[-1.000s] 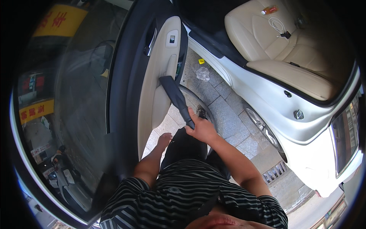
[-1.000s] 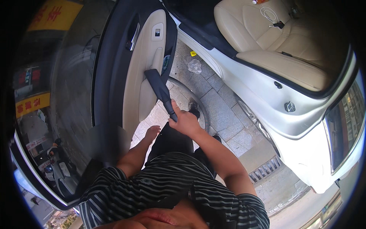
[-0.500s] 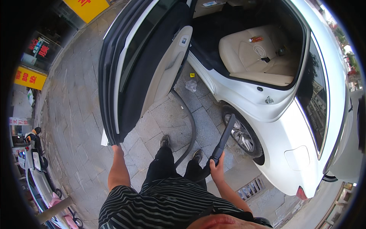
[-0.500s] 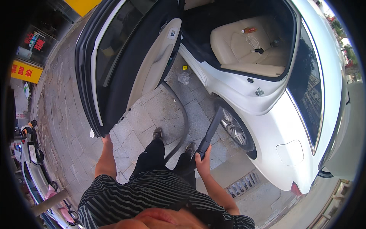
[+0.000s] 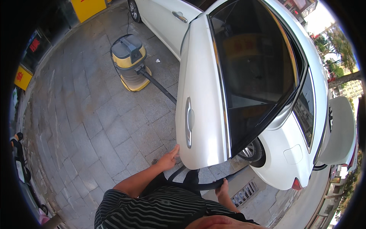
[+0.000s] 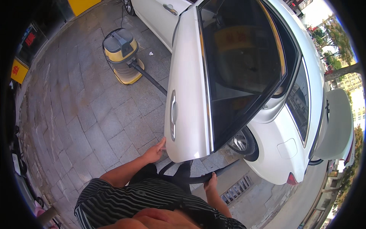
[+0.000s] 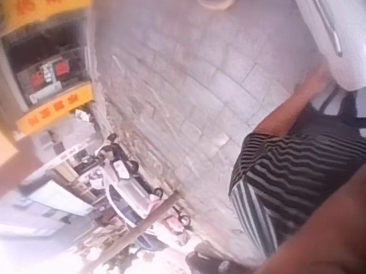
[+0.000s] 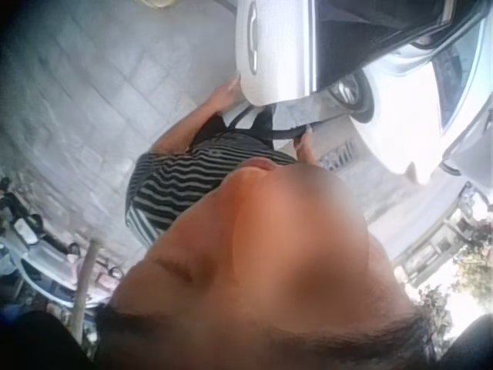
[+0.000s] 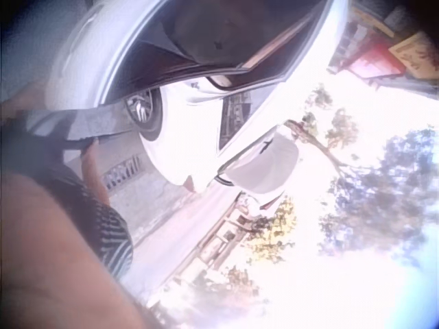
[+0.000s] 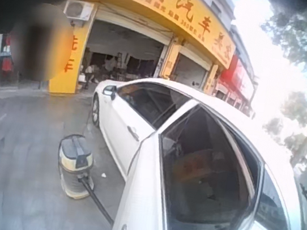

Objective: The person vacuums the back seat, floor mats, and trunk of a white sedan, then uses a pressure washer to rinse the exterior body and wheels. They move items aside to access surfaces and systematically clean multiple areas.

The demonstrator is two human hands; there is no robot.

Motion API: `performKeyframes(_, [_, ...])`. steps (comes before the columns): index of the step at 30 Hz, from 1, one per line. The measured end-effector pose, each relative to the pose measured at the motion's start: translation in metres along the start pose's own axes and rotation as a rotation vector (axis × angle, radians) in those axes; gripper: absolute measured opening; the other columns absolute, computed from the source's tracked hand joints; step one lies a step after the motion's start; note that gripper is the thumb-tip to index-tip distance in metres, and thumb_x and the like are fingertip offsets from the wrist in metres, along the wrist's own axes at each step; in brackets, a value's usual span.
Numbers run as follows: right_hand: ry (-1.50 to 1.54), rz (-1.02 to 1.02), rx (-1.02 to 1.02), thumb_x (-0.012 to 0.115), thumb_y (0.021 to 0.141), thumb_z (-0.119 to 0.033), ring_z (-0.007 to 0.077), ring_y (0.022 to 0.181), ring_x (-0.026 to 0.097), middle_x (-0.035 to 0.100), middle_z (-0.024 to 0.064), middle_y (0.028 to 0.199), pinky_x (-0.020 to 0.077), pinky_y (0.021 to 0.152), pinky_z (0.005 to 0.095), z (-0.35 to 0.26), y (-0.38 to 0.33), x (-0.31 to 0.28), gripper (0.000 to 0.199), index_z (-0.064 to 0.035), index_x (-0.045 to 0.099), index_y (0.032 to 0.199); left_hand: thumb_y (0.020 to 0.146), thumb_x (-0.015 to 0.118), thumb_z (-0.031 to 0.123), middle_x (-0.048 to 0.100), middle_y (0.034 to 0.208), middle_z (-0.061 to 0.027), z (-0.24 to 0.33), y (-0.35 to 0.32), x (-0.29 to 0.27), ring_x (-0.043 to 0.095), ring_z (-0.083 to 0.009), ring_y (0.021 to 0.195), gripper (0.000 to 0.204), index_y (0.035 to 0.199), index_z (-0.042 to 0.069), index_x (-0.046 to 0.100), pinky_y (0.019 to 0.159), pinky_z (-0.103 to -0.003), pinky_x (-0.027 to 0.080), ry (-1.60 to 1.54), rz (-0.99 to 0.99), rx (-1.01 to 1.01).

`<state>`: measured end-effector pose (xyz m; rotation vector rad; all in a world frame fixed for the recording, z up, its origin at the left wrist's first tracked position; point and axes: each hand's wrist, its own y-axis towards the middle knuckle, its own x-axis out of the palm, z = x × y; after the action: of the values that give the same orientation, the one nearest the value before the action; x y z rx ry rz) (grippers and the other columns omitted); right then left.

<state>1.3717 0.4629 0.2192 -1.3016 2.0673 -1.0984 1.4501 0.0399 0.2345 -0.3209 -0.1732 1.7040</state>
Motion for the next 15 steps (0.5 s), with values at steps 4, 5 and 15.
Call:
performKeyframes(4, [0.128,0.045,-0.016,0.059,0.104,-0.039,0.0367,0.091,0.062,0.057,0.0144,0.097,0.0589,0.090,0.0634,0.028,-0.029,0.020,0.036,-0.0083,0.047,0.119,0.109,0.049,0.024,0.062,0.151,-0.0169,0.043,0.084,-0.004,0.064,-0.0324,0.135,0.051,0.158,0.009,0.051,0.111,-0.041,0.049,0.166,-0.901,-0.022])
performKeyframes(5, [0.140,0.047,-0.025,0.059,0.104,-0.039,0.0365,0.090,0.062,0.057,0.0141,0.097,0.0587,0.090,0.0635,0.033,-0.033,0.026,0.036,-0.0084,0.047,0.119,0.109,0.049,0.027,0.064,0.148,-0.0161,0.050,0.100,-0.011,0.064,-0.0335,0.133,0.049,0.155,0.010,0.054,0.111,-0.042,0.049,0.285,-0.922,0.036])
performKeyframes(15, [0.029,0.265,0.037,0.063,0.099,-0.056,0.0309,0.087,0.064,0.063,0.0064,0.103,0.0495,0.068,0.0548,0.055,-0.013,0.091,0.046,-0.0142,0.057,0.118,0.101,0.058,0.035,0.064,0.142,-0.0226,0.005,0.181,-0.326,0.061,-0.0417,0.130,0.053,0.148,0.010,0.058,0.109,-0.051,0.050,0.983,-0.268,-0.031])
